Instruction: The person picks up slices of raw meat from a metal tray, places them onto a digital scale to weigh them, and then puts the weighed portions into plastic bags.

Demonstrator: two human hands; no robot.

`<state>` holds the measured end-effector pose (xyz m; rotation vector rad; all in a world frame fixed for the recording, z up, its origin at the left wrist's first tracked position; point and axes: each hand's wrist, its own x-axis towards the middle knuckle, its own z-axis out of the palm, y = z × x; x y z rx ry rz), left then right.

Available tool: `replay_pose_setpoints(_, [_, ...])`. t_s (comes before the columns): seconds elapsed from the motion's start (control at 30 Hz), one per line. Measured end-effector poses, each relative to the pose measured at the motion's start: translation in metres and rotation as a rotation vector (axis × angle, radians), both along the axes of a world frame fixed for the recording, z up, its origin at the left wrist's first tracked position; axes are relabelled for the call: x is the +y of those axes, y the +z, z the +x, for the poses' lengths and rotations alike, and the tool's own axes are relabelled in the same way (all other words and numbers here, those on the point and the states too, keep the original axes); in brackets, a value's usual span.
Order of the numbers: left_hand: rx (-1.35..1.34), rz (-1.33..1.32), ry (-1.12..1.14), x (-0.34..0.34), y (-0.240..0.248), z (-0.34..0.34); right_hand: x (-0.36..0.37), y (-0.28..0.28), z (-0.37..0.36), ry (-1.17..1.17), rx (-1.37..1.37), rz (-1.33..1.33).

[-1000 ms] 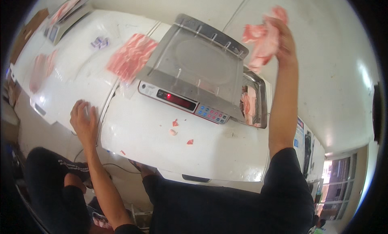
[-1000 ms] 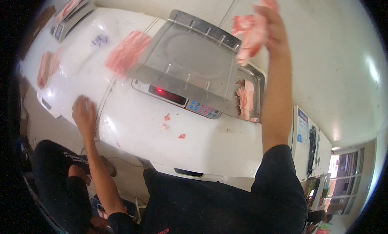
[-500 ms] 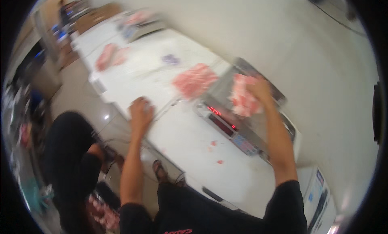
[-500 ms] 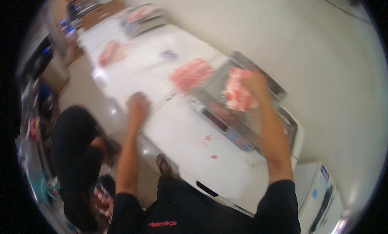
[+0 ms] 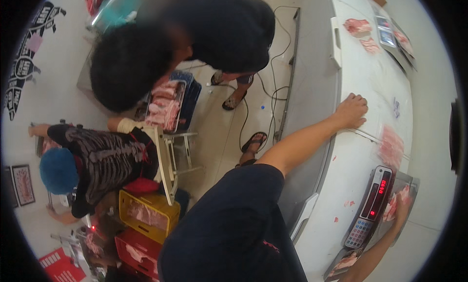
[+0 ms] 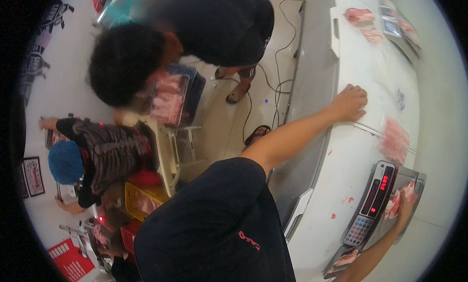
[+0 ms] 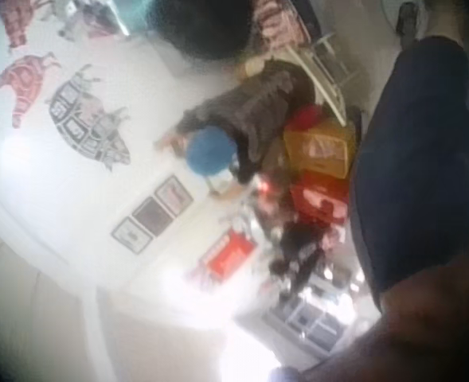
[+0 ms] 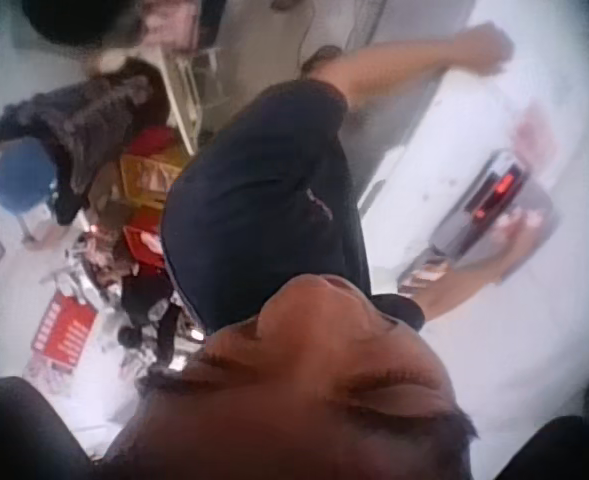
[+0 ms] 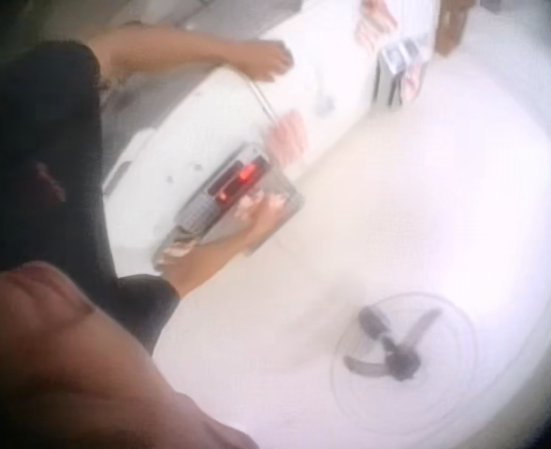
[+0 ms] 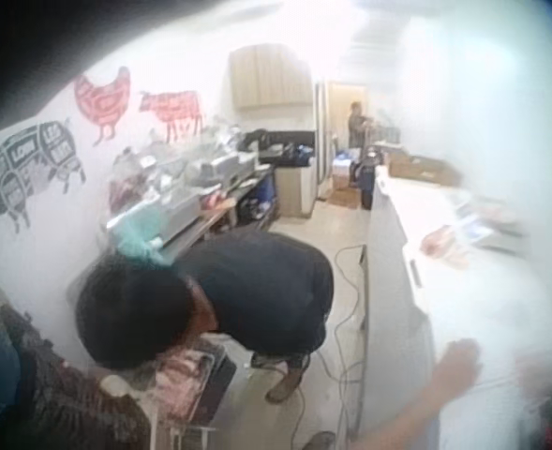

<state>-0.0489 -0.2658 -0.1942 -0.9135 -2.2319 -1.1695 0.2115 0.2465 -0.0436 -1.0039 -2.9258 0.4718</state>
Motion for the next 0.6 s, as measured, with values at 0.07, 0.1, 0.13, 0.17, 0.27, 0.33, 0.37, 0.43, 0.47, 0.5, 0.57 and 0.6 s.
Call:
replay_pose_setpoints(0.07, [-0.046,-0.036,0.034,-0.005,0.001,0.002,-0.014,0.001,-0.013,-0.045,0.032,-0.181])
replay_pose_setpoints(0.1, [-0.06,-0.056,0.058,-0.012,-0.001,-0.002,-0.031,0.004,-0.026,-0.084,0.054,-0.3])
replay_pose_setpoints(0.13, [-0.039,-0.035,0.092,-0.018,-0.005,-0.004,-0.049,0.008,-0.035,-0.106,0.054,-0.378])
replay_pose_setpoints(0.17, [-0.057,-0.05,0.098,-0.021,-0.008,-0.005,-0.072,0.014,-0.042,-0.138,0.062,-0.458])
replay_pose_setpoints(0.27, [-0.07,-0.066,0.065,-0.01,0.0,0.002,-0.074,0.032,-0.022,-0.104,0.043,-0.292])
replay_pose_setpoints(0.33, [-0.035,-0.054,0.048,-0.001,0.002,0.002,-0.074,0.049,-0.015,0.008,0.039,0.053])
replay_pose_setpoints(0.37, [-0.051,-0.059,0.058,-0.007,0.0,-0.006,-0.107,0.064,-0.031,0.09,0.036,0.261])
replay_pose_setpoints(0.43, [-0.095,-0.06,0.008,-0.005,0.0,-0.005,-0.154,0.096,-0.035,0.19,0.089,0.321])
replay_pose_setpoints(0.47, [-0.08,-0.041,-0.016,-0.006,0.002,-0.003,-0.181,0.103,-0.037,0.256,0.159,0.211])
replay_pose_setpoints(0.5, [-0.064,-0.051,-0.024,-0.006,0.004,-0.003,-0.209,0.111,-0.039,0.321,0.226,0.097])
replay_pose_setpoints(0.57, [-0.02,-0.076,-0.003,-0.014,0.004,-0.005,-0.332,0.131,-0.044,0.476,0.342,0.029])
replay_pose_setpoints(0.6, [-0.021,-0.072,-0.028,-0.016,0.011,-0.006,-0.37,0.136,-0.039,0.545,0.344,0.057])
